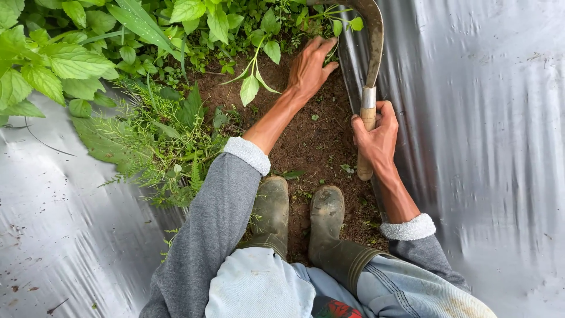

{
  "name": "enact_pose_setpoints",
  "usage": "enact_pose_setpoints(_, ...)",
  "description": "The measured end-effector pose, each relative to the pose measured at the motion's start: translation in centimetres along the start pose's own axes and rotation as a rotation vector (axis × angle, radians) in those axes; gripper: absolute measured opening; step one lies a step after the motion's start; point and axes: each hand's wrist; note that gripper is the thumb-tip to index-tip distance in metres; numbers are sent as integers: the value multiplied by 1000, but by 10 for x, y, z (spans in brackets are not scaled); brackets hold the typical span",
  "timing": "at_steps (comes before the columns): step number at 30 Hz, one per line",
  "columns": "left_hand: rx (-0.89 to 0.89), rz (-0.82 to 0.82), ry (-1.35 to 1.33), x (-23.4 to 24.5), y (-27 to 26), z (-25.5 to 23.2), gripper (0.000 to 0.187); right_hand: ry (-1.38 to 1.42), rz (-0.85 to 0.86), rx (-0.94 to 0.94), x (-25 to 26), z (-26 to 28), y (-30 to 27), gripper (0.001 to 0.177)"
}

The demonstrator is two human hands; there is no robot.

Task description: The person uses a sickle to cut weeds at the base and pulls them out by hand. They gather the removed weeds into a pile on the ground next to the crop row.

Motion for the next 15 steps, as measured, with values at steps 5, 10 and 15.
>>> enact_pose_setpoints(5,89,51,-181,6,-2,3,22,8,10,-10,2,0,0,25)
enact_pose_setpoints(10,335,-371,-1239,25,5,26,17,0,-1,-5,3,-4,1,25)
enact_pose_setpoints(15,116,21,-137,23,2,35,50,14,11,-3,0,-2,4,27)
Point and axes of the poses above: each hand's wrist, its own y-axis towards the middle knuckle, its own x-axis out of the back of the hand, z = x × y, and after that the axes turned 6 degrees about -x, right-handed
